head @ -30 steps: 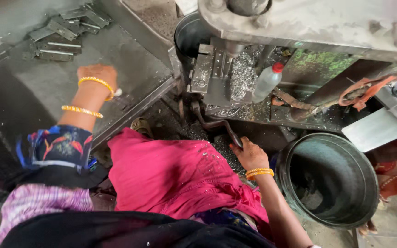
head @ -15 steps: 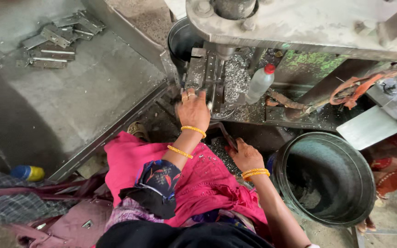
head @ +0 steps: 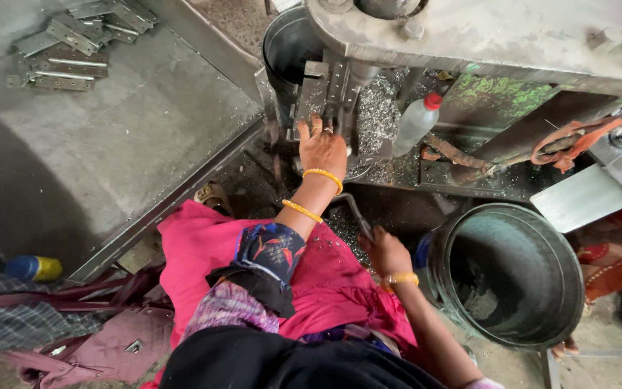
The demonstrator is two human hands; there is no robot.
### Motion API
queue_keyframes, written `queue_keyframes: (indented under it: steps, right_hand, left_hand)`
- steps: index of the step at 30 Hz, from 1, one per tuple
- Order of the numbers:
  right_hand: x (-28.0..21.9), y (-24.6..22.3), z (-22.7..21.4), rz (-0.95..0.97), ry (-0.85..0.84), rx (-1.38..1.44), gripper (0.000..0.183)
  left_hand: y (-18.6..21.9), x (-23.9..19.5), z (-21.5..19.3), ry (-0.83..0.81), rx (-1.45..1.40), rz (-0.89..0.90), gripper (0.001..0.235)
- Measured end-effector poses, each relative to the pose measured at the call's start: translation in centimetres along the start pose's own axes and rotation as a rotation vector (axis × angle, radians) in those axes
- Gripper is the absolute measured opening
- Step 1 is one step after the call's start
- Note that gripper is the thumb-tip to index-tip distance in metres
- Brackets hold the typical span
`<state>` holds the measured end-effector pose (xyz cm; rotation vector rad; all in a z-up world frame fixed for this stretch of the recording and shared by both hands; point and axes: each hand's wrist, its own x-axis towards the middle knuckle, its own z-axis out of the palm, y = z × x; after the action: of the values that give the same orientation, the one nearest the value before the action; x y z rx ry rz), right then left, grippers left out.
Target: The person picks up metal hinge plates and pins, inserts the pins into the hinges, and places the assembled components into a machine for pressing.
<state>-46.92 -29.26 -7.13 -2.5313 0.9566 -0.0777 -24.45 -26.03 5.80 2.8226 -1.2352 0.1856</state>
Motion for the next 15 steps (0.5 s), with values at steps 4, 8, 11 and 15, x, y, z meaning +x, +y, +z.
queue_keyframes:
  steps: [4,8,11,15]
  right_hand:
    - [0.1,0.2,0.8,0.114,-0.137,0.058,0.046]
    - [4.0,2.1,-1.4,-0.011,-0.063,-0.023,0.042]
    - [3.5,3.1,1.0,-0.155,0.018,-0.077,0.04]
    - [1.4,2.6,3.9,0.112,-0.073,0.031,0.042]
  left_hand:
    - [-2.1,-0.4,1.4,0.115,-0.065,0.042,0.036]
    - [-1.7,2.0,1.9,0.004,0.007,0.058,0.033]
    - [-0.8,2.5,1.8,-0.03,-0.004,0.027,0.035]
    - [-1.6,2.0,1.6,-0.006,-0.092,0.041,0.041]
